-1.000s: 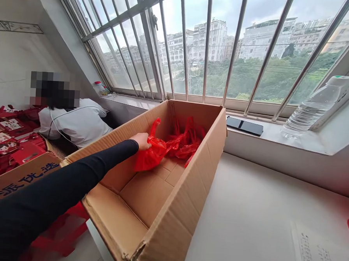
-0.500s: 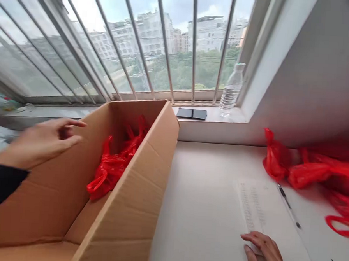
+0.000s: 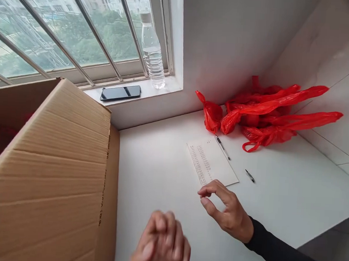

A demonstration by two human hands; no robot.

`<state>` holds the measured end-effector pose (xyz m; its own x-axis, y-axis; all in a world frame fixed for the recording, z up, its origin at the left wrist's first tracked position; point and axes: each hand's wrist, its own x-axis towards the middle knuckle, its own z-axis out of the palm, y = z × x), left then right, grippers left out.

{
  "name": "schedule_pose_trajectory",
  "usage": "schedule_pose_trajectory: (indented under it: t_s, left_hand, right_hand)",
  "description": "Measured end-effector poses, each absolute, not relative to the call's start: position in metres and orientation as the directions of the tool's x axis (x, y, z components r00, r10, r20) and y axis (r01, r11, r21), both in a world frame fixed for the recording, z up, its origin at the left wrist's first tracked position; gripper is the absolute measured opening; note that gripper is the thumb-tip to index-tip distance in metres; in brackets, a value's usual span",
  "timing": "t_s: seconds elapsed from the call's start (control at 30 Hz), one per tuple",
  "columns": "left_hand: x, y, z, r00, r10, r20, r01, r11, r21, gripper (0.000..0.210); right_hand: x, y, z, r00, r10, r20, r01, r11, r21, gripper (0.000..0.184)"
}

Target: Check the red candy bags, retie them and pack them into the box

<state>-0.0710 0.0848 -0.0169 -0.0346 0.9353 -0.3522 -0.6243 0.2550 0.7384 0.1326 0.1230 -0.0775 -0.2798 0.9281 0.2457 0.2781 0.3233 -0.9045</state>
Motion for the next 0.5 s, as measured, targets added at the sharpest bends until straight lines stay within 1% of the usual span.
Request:
schedule_pose_trajectory:
  t_s: [0.07,0.1,0.13,0.17,0.23,0.33,0.4,0.5]
  left_hand:
    - [-0.047,0.078,-0.037,0.04,0.92,-0.389,-0.784,0.271,0.558,0.019]
    - [-0.037,0.078,-0.044,0.075,0.913,-0.401,-0.834,0.278,0.477,0.018]
    - [-0.029,0.078,-0.05,0.101,0.907,-0.409,-0.859,0.287,0.423,0.021]
    - [-0.023,0.08,-0.053,0.117,0.903,-0.413,-0.855,0.303,0.42,0.024]
    - [-0.017,0.084,-0.054,0.097,0.905,-0.413,-0.78,0.328,0.534,0.028]
    - [-0.015,0.088,-0.053,0.063,0.913,-0.403,-0.638,0.347,0.688,0.037]
    - [-0.014,0.09,-0.053,0.024,0.911,-0.411,-0.541,0.358,0.761,0.041]
    - [-0.012,0.091,-0.056,-0.032,0.905,-0.424,-0.409,0.375,0.832,0.047]
  right_hand:
    - [0.134,0.122,-0.065,-0.307,0.903,0.3,0.26,0.383,-0.886,0.017]
    - [0.135,0.122,-0.059,-0.325,0.889,0.322,0.256,0.411,-0.875,0.018]
    - [0.136,0.122,-0.054,-0.346,0.877,0.334,0.254,0.431,-0.866,0.018]
    - [0.136,0.123,-0.051,-0.365,0.868,0.338,0.257,0.443,-0.859,0.018]
    - [0.138,0.124,-0.047,-0.375,0.865,0.334,0.277,0.448,-0.85,0.018]
    - [0.141,0.125,-0.048,-0.334,0.884,0.327,0.318,0.432,-0.844,0.017]
    - [0.144,0.126,-0.051,-0.312,0.895,0.318,0.347,0.419,-0.839,0.014]
    - [0.15,0.127,-0.055,-0.307,0.905,0.293,0.379,0.398,-0.835,0.013]
